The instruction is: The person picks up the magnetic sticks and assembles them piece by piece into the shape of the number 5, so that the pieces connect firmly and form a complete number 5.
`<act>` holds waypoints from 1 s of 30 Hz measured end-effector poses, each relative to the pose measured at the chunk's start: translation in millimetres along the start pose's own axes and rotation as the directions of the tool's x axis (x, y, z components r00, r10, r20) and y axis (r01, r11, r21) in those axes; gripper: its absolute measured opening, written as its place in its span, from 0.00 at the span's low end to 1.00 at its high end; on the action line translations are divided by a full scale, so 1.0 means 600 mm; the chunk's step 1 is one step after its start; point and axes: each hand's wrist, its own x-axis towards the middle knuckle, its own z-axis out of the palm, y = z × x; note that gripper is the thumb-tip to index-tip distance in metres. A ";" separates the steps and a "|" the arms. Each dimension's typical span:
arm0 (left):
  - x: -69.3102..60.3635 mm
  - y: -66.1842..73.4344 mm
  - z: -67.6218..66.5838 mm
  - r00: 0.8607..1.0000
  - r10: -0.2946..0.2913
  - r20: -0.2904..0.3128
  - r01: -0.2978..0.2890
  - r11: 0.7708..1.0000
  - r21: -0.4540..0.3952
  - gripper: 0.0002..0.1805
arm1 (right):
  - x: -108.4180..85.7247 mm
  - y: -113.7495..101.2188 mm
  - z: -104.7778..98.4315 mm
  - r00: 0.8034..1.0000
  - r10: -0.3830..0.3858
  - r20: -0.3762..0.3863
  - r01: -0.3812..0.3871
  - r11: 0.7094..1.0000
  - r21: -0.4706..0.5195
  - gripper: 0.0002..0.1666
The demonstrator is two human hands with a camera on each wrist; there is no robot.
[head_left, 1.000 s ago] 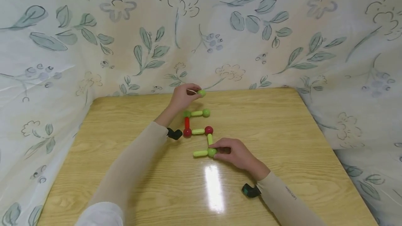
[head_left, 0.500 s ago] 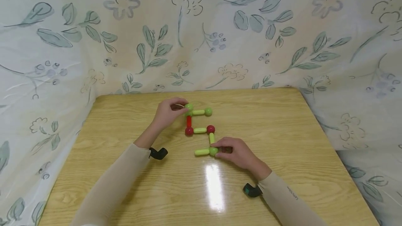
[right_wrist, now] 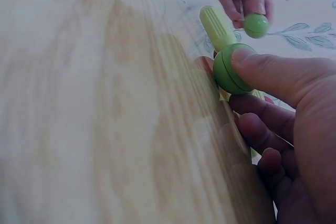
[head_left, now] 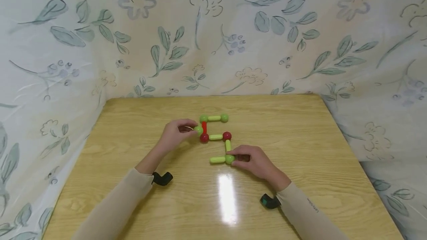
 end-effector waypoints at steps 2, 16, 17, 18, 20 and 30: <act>-0.010 -0.004 0.006 1.000 -0.007 0.018 0.007 1.000 0.002 0.15 | 0.000 0.001 -0.001 1.000 -0.002 -0.007 0.002 1.000 0.002 0.21; -0.047 -0.021 0.019 0.994 -0.023 0.104 0.020 0.999 0.031 0.13 | 0.003 -0.001 0.001 1.000 0.005 -0.018 -0.005 1.000 0.003 0.20; -0.048 -0.023 0.020 0.994 -0.022 0.111 0.018 0.999 0.035 0.13 | 0.004 -0.002 0.001 1.000 0.007 -0.018 -0.007 1.000 0.002 0.20; -0.049 -0.024 0.021 0.993 -0.023 0.119 0.018 0.999 0.038 0.13 | 0.004 -0.004 0.000 1.000 0.010 -0.016 -0.010 1.000 0.001 0.20; -0.050 -0.024 0.022 0.991 -0.023 0.133 0.016 0.998 0.055 0.12 | 0.005 -0.005 0.000 1.000 0.014 -0.016 -0.014 1.000 0.001 0.20; -0.057 -0.019 0.029 0.980 -0.058 0.188 0.039 0.994 0.102 0.11 | 0.007 -0.004 0.001 0.999 0.027 -0.021 -0.027 1.000 -0.009 0.20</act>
